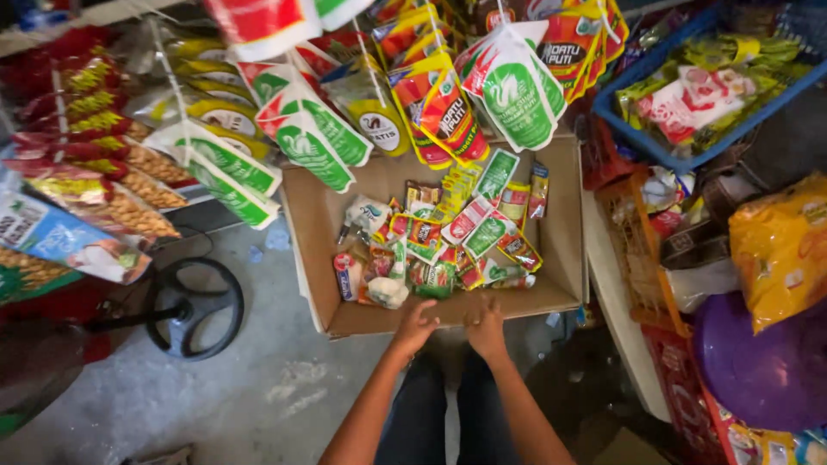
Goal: The recorder is sorting and organizing various condiment and food sachets from a cardboard box onto store shelves.
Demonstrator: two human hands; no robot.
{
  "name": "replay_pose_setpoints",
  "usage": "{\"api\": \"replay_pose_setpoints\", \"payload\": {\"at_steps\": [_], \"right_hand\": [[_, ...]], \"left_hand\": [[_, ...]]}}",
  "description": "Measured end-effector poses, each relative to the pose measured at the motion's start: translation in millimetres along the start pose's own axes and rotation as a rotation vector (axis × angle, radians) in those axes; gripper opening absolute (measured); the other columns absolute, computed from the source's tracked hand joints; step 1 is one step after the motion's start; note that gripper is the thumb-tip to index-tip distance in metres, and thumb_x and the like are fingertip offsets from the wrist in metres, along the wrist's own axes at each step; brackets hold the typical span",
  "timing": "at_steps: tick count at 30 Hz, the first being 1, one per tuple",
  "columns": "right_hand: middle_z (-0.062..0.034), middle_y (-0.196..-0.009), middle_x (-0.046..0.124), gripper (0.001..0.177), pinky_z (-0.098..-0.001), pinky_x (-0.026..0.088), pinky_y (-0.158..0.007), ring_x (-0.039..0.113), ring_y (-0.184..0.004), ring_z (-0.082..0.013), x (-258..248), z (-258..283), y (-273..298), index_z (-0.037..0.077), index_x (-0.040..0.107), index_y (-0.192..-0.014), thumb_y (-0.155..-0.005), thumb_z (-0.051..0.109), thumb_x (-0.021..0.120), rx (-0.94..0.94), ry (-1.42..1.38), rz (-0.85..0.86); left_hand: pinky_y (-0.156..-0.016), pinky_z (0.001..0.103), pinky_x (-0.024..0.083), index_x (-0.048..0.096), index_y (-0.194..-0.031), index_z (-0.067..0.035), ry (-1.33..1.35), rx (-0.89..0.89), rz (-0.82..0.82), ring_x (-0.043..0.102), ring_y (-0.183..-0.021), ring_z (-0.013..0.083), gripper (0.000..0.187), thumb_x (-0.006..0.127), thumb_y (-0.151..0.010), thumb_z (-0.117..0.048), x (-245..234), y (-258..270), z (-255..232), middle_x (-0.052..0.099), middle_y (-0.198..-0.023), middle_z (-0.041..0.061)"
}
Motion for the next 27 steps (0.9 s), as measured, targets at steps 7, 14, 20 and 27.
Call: {"api": "replay_pose_setpoints", "payload": {"at_steps": [7, 14, 20, 27], "right_hand": [[-0.0060, -0.136, 0.068, 0.027, -0.0560, 0.035, -0.111, 0.049, -0.137, -0.0405, 21.4, -8.4, -5.1, 0.017, 0.075, -0.109, -0.082, 0.016, 0.071, -0.205, 0.142, 0.150], [-0.0202, -0.120, 0.068, 0.033, -0.0510, 0.046, -0.106, 0.058, -0.120, -0.0410, 40.2, -45.8, -35.7, 0.007, 0.072, -0.112, -0.079, 0.012, 0.070, -0.285, -0.007, 0.212], [-0.0235, -0.123, 0.066, 0.046, -0.0513, 0.047, -0.104, 0.058, -0.120, -0.0458, 90.2, -97.7, -54.4, 0.004, 0.069, -0.117, -0.072, 0.008, 0.067, -0.369, 0.036, 0.379], [-0.0236, -0.149, 0.045, 0.068, -0.0491, 0.042, -0.112, 0.043, -0.137, -0.0451, 118.5, -124.0, -98.2, 0.015, 0.057, -0.139, -0.073, -0.001, 0.063, -0.106, 0.067, 0.549]], "left_hand": [[-0.096, 0.036, 0.053, 0.062, -0.139, -0.013, -0.049, 0.060, 0.105, 0.064, -0.108, 0.0212, 0.043, 0.067, -0.097, -0.017, 57.8, -54.1, 54.5, 0.069, -0.132, 0.007], [-0.090, 0.034, 0.050, 0.065, -0.134, -0.009, 0.356, -0.064, 0.027, 0.062, -0.107, 0.0160, 0.038, 0.065, -0.097, -0.018, 98.4, -93.9, 88.8, 0.069, -0.120, 0.006], [-0.099, 0.026, 0.049, 0.067, -0.137, -0.008, 0.319, -0.072, -0.040, 0.065, -0.115, 0.0130, 0.042, 0.060, -0.096, -0.015, 118.2, -130.3, 108.5, 0.073, -0.127, 0.003], [-0.105, 0.027, 0.042, 0.064, -0.137, -0.005, 0.049, -0.063, -0.109, 0.058, -0.122, 0.0106, 0.044, 0.067, -0.095, -0.019, 111.4, -165.6, 135.3, 0.065, -0.132, 0.003]]}}
Point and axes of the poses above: each hand's wrist, its own y-axis away from the middle knuckle, its own x-axis out of the palm, z = x × y, the point moved 10 cm from there along -y, towards the middle knuckle
